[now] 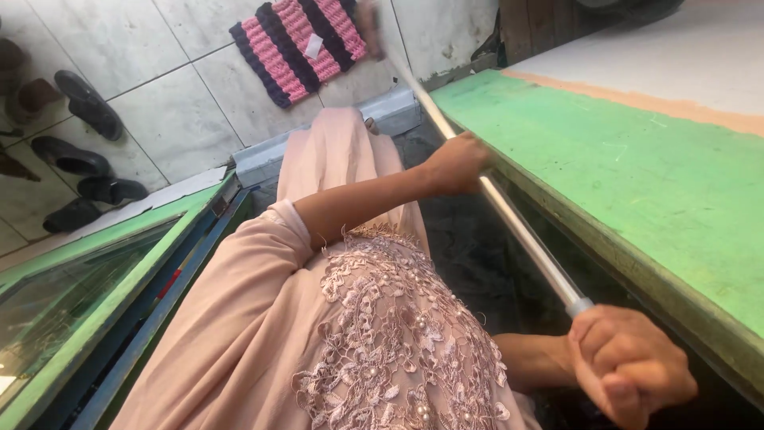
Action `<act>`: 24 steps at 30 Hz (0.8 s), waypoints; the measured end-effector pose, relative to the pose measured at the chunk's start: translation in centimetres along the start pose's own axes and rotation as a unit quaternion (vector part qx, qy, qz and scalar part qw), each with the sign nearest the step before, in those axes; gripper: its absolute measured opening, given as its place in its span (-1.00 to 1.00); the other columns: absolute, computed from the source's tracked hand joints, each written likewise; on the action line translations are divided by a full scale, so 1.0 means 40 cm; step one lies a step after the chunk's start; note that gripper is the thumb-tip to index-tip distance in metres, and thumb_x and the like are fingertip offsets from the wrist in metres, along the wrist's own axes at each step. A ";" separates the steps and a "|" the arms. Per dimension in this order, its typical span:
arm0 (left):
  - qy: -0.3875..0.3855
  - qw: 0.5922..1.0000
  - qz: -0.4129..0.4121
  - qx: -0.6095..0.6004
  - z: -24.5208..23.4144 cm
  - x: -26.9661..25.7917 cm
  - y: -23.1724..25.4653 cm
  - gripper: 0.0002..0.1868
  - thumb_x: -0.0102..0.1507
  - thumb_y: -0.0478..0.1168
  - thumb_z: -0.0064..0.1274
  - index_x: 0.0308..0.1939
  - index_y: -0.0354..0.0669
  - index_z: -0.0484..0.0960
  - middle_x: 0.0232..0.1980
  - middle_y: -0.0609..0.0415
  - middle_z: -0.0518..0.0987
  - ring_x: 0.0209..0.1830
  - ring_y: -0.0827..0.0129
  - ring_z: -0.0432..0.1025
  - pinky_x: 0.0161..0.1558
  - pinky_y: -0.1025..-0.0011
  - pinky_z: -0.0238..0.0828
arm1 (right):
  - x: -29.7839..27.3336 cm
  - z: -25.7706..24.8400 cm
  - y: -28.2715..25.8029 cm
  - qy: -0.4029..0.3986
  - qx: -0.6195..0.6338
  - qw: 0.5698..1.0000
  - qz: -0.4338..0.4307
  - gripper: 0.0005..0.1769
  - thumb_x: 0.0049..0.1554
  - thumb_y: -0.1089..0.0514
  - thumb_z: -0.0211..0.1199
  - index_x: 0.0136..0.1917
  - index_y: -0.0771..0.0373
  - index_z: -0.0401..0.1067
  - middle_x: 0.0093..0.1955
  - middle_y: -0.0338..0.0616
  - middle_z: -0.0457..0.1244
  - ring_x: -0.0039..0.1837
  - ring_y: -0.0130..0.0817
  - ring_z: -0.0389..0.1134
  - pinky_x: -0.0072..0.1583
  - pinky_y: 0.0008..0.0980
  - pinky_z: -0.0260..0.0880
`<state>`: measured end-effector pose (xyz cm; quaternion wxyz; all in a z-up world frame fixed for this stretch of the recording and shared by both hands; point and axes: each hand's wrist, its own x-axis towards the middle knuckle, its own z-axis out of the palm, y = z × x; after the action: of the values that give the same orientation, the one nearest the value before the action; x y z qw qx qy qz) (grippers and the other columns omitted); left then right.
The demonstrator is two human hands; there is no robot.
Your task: The person sweeps the floor using a long-handled broom, moving from a tiled outdoor area into an indoor room with patterned flooring. They continue sweeping around furniture and along walls, covering multiple sections of the floor.
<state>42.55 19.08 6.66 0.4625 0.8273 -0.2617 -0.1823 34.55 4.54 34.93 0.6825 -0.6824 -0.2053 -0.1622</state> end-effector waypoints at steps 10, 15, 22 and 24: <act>-0.181 0.975 -0.099 0.089 -0.044 -0.142 -0.291 -0.86 0.11 -0.37 -0.07 -0.37 -0.14 0.61 -0.48 0.11 0.53 -0.40 0.30 0.52 -0.37 0.42 0.57 | -0.068 0.172 0.211 0.018 0.122 0.986 0.108 -0.84 0.01 0.32 0.14 -0.40 0.24 0.29 -0.56 -0.15 0.07 -0.48 -0.34 0.11 -0.26 -0.31 0.29; -0.154 0.983 -0.104 -0.008 -0.150 -0.093 -0.033 -0.69 0.13 -0.52 -0.22 -0.32 -0.15 0.62 -0.44 0.16 0.51 -0.33 0.42 0.48 -0.16 0.52 0.59 | 0.005 0.078 0.042 -0.070 0.001 0.996 -0.058 -0.95 0.07 0.22 0.05 -0.25 0.14 0.30 -0.53 -0.17 0.19 -0.51 -0.29 0.30 -0.44 -0.29 0.26; -0.150 0.985 -0.087 0.021 -0.115 -0.237 -0.299 -0.84 0.04 -0.38 -0.03 -0.43 -0.15 0.67 -0.53 0.10 0.53 -0.49 0.27 0.50 -0.40 0.37 0.51 | -0.116 0.201 0.199 0.193 0.046 0.976 0.094 -0.74 -0.06 0.35 0.11 -0.48 0.23 0.11 -0.54 0.02 0.02 -0.49 -0.25 0.06 -0.32 -0.14 0.08; -0.160 0.982 -0.101 0.019 -0.047 -0.247 -0.397 -0.73 -0.06 -0.42 -0.03 -0.37 -0.19 0.73 -0.46 0.04 0.62 -0.41 0.15 0.52 -0.36 0.26 0.51 | -0.126 0.249 0.224 0.166 0.101 0.969 0.154 -0.75 0.00 0.39 0.23 -0.37 0.28 0.19 -0.50 -0.09 0.01 -0.41 -0.28 0.04 -0.21 -0.12 0.20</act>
<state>39.90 33.20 -5.47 0.3778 0.8186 -0.2505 -0.3527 34.11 14.34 24.48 0.7894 -0.5967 0.0030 -0.1444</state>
